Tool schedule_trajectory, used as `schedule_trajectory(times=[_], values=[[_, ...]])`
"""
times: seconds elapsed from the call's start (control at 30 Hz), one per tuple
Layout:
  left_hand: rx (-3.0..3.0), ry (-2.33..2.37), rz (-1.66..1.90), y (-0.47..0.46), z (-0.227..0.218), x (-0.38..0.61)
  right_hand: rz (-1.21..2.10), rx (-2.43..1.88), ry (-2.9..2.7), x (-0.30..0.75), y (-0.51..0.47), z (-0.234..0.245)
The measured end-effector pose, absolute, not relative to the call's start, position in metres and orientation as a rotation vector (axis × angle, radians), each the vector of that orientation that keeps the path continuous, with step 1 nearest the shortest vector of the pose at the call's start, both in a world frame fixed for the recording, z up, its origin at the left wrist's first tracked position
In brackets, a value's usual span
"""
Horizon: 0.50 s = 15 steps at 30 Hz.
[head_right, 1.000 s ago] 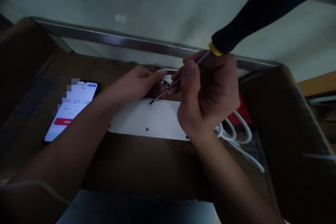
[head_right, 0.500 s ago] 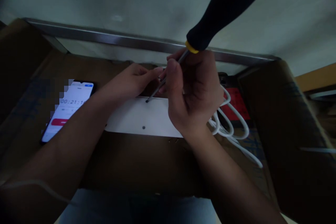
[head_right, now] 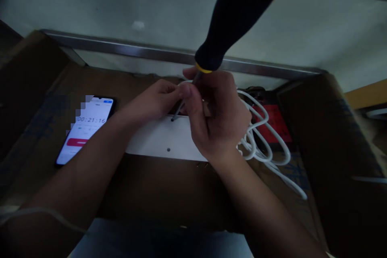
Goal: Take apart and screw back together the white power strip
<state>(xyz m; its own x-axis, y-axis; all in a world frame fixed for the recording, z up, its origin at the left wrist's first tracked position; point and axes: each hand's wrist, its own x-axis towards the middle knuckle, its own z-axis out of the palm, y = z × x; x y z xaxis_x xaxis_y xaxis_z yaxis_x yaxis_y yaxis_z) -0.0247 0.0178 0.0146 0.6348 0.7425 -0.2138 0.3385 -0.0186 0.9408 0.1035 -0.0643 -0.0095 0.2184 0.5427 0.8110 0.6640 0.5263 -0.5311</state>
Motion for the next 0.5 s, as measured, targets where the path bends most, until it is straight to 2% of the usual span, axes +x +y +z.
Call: schedule_trajectory(times=[0.5], values=[[1.648, 0.866, 0.415, 0.0183, 0.0117, -0.0241, -0.088, -1.097, -1.448, 0.1049, -0.0652, -0.0115]])
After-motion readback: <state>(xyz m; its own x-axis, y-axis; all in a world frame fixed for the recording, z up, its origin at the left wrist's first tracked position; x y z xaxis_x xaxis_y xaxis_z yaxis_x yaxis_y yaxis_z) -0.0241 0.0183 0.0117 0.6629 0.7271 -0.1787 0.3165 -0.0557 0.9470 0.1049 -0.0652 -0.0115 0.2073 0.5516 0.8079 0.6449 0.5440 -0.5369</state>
